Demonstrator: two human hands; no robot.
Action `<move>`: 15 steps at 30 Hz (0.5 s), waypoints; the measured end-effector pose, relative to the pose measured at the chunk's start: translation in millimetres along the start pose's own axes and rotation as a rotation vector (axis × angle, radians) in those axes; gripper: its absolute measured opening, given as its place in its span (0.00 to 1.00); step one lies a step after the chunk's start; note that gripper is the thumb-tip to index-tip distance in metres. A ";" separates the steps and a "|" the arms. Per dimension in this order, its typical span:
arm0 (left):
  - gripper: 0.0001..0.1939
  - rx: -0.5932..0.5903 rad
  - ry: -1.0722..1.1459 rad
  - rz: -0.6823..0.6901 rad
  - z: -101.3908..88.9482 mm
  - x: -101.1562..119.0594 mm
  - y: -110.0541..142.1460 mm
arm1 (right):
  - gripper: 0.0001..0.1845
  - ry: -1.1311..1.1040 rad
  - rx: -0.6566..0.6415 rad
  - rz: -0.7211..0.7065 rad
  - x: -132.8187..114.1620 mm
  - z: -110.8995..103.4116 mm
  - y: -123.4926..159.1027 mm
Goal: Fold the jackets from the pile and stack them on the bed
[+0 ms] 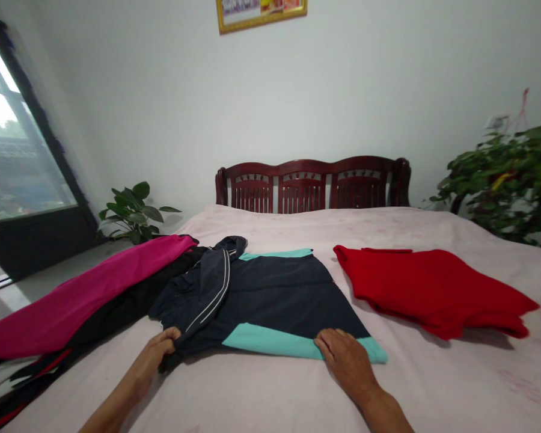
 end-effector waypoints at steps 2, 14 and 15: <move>0.06 -0.017 0.044 -0.031 -1.2 0.7 -0.3 | 0.16 -0.007 -0.006 0.000 0.2 -0.5 0.1; 0.33 0.178 -0.951 0.147 59.5 54.4 -19.4 | 0.14 -0.129 -0.286 0.041 23.2 -44.5 6.5; 0.28 0.156 -0.945 0.117 62.8 54.4 -24.2 | 0.14 -0.140 -0.305 0.055 35.2 -47.9 9.3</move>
Point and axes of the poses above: each hand's wrist, its own y-axis away from the middle knuckle, its own z-axis out of the palm, x = y × z, the point moved 1 cm from there along -y, towards the middle knuckle
